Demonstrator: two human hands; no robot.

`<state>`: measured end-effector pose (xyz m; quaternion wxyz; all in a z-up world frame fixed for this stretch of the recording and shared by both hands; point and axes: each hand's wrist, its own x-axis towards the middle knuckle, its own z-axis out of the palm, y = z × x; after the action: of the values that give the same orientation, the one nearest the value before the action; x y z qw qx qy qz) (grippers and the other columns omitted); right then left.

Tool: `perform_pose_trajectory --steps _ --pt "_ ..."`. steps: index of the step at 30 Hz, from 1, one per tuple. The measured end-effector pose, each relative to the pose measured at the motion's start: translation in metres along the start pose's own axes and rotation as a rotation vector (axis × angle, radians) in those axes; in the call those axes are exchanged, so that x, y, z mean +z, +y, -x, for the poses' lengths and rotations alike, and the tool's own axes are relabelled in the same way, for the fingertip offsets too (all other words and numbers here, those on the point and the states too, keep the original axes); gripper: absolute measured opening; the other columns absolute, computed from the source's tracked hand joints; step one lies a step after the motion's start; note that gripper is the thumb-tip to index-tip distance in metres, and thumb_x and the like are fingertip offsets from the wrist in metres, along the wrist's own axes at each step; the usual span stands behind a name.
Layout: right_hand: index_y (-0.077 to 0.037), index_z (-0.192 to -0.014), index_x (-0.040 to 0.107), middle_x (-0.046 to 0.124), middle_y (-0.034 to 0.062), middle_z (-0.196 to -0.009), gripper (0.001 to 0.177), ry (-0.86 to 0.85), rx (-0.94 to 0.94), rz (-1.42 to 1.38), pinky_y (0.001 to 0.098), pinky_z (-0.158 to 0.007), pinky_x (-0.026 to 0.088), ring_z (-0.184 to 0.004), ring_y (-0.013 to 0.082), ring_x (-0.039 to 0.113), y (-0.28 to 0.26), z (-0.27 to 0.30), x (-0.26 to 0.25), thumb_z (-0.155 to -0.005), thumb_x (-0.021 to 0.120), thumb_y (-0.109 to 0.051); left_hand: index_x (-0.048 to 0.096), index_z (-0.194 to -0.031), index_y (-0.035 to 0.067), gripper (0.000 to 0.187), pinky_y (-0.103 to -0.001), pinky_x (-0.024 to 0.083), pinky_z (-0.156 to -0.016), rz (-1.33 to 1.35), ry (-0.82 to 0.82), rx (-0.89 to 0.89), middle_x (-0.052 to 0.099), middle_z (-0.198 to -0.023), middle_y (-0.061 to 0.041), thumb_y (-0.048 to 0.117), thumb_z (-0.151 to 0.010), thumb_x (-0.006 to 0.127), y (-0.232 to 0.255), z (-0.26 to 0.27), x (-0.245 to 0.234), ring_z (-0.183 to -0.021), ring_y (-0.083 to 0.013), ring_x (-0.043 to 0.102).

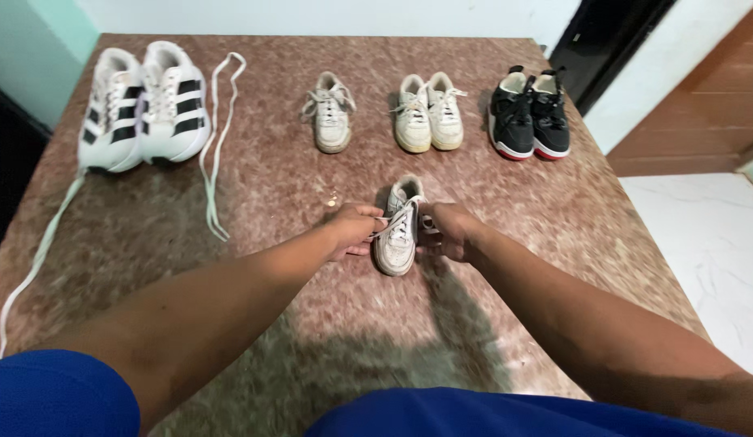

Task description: The person removes a white shoelace from a white sneaker and then re-laces the same sneaker by threading the lace through the eyelets and tying a knot. The person then moves to a larger white sneaker and begins threading its lace through the eyelets.

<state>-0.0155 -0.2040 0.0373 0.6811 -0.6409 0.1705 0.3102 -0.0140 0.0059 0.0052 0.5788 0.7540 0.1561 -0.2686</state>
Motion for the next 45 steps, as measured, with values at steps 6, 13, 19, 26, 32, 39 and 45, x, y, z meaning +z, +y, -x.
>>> perform_pose_trajectory --steps 6,13,19,26,32,39,45 --pt "-0.011 -0.105 0.065 0.062 0.0047 -0.096 0.026 -0.083 -0.013 0.075 0.0396 -0.073 0.051 -0.089 0.0221 0.060 -0.017 -0.010 0.018 -0.104 0.053 -0.035 0.062 -0.140 0.019 0.048 -0.045 0.058 -0.092 0.064 0.084 0.032 0.069 -0.126 -0.004 0.021 -0.092 0.070 0.002 0.018 -0.021 -0.111 -0.0240 0.064" --pt "-0.016 -0.107 0.064 0.062 0.0019 -0.100 0.026 -0.150 -0.038 0.119 0.0390 -0.082 0.050 -0.095 0.0194 0.059 -0.045 -0.031 0.052 -0.103 0.050 -0.037 0.060 -0.140 0.016 0.049 -0.047 0.060 -0.091 0.157 0.091 0.077 0.066 -0.126 -0.009 0.018 -0.092 0.069 0.013 0.016 -0.069 -0.113 -0.0295 0.063" --pt "-0.014 -0.105 0.064 0.063 0.0015 -0.099 0.024 -0.116 -0.099 0.125 0.0382 -0.087 0.049 -0.095 0.0184 0.060 -0.068 -0.059 0.097 -0.103 0.051 -0.033 0.057 -0.142 0.014 0.050 -0.047 0.058 -0.095 0.170 0.117 0.137 0.066 -0.126 -0.008 0.014 -0.093 0.066 0.020 0.013 -0.120 -0.111 -0.0268 0.062" --pt "-0.014 -0.103 0.064 0.064 0.0007 -0.098 0.018 -0.125 -0.139 0.086 0.0368 -0.088 0.047 -0.094 0.0167 0.060 -0.088 -0.092 0.150 -0.100 0.052 -0.027 0.055 -0.145 0.014 0.060 -0.044 0.060 -0.092 0.147 0.167 0.179 0.066 -0.124 -0.009 0.002 -0.087 0.067 0.021 -0.009 -0.178 -0.106 -0.0219 0.065" --pt "-0.011 -0.103 0.063 0.064 0.0034 -0.097 0.011 -0.105 -0.117 0.046 0.0378 -0.084 0.049 -0.092 0.0191 0.061 -0.113 -0.137 0.180 -0.096 0.057 -0.016 0.054 -0.145 0.014 0.062 -0.042 0.061 -0.086 0.150 0.215 0.211 0.066 -0.130 -0.008 -0.001 -0.086 0.068 0.025 -0.056 -0.219 -0.103 -0.0224 0.068" --pt "-0.009 -0.101 0.059 0.048 0.0070 -0.088 0.009 -0.137 -0.235 0.188 0.0427 -0.071 0.042 -0.079 0.0214 0.047 -0.133 -0.198 0.199 -0.096 0.063 -0.014 0.062 -0.140 0.015 0.062 -0.034 0.063 -0.068 0.055 0.325 0.258 0.072 -0.120 -0.010 -0.003 -0.082 0.071 0.039 -0.104 -0.254 -0.091 -0.0212 0.071" --pt "-0.012 -0.107 0.062 0.067 0.0061 -0.107 0.015 -0.048 -0.175 0.143 0.0371 -0.075 0.050 -0.094 0.0190 0.065 -0.153 -0.205 0.207 -0.093 0.059 -0.012 0.067 -0.133 0.015 0.056 -0.033 0.062 -0.061 -0.084 0.397 0.290 0.074 -0.114 -0.008 -0.003 -0.081 0.067 0.060 -0.142 -0.264 -0.085 -0.0186 0.072"
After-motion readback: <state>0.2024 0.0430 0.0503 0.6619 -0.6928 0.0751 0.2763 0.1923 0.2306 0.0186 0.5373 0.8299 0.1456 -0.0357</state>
